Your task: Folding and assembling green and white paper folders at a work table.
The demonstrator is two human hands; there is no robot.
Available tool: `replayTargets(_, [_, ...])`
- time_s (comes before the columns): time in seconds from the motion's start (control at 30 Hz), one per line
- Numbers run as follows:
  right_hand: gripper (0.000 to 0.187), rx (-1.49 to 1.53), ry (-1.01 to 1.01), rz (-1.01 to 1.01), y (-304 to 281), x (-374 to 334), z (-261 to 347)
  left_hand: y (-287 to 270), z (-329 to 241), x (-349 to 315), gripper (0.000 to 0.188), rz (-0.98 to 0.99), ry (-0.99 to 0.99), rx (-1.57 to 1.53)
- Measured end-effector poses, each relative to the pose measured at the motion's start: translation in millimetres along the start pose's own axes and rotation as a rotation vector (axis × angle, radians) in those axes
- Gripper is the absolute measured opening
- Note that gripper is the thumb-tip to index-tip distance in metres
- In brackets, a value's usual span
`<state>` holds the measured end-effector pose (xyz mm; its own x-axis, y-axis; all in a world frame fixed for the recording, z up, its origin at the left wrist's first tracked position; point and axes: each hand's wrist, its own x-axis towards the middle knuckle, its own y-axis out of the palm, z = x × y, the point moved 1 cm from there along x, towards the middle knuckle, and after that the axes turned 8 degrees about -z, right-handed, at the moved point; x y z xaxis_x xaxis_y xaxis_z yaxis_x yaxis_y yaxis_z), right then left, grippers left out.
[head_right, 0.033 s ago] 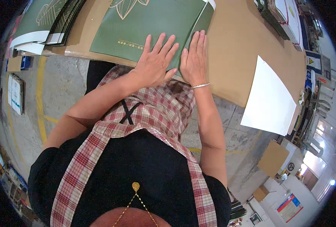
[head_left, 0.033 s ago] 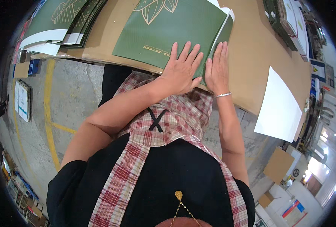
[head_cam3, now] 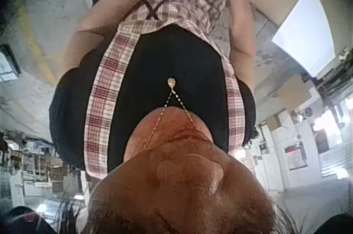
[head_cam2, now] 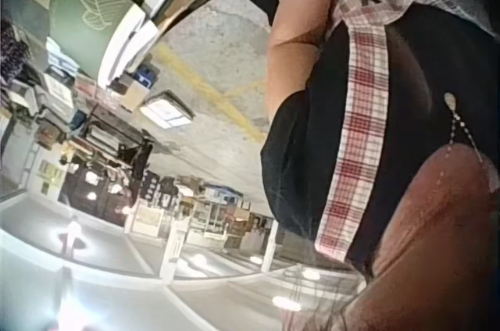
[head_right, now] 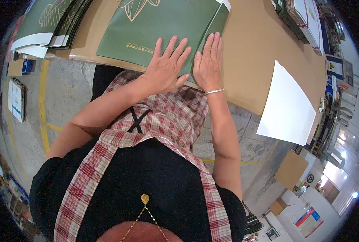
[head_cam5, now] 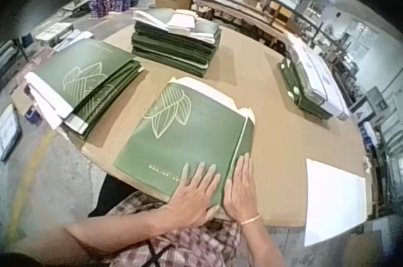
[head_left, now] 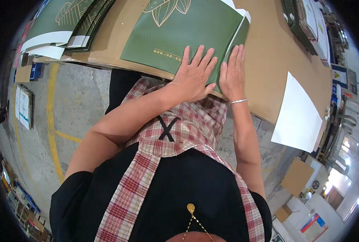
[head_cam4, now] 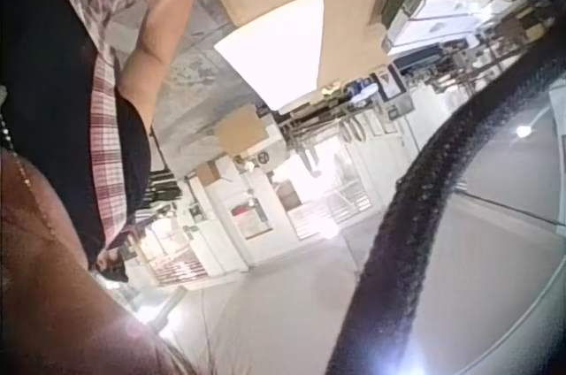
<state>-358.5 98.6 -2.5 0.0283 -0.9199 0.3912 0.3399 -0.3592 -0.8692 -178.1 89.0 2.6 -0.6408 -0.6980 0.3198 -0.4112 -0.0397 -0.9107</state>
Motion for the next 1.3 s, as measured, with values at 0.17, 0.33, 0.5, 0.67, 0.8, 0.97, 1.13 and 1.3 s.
replayTargets(0.17, [0.066,-0.034,0.01,-0.038,8,17,-13,-2,-3,1,0.078,0.005,-0.011,-0.007])
replayTargets(0.33, [0.066,-0.035,0.03,-0.06,19,38,-24,-2,-3,1,0.078,0.009,-0.019,-0.009])
replayTargets(0.5, [0.063,-0.064,0.045,-0.09,30,56,-36,-2,-2,1,0.079,0.012,-0.003,-0.018])
replayTargets(0.67, [0.06,-0.056,0.209,-0.178,32,65,-38,-6,-3,1,0.079,0.031,-0.007,-0.037])
replayTargets(0.8, [0.061,-0.079,0.202,-0.152,33,64,-31,-16,-2,4,0.079,0.109,-0.026,0.015])
replayTargets(0.97, [0.061,-0.138,0.228,-0.13,32,64,-32,-25,-1,21,0.071,0.115,0.023,0.056])
replayTargets(1.13, [0.061,-0.142,0.201,-0.124,34,62,-34,-15,32,90,0.058,0.355,-0.012,-0.244])
replayTargets(1.3, [0.06,-0.139,0.232,-0.095,34,63,-29,32,77,118,0.064,-0.123,0.023,0.234])
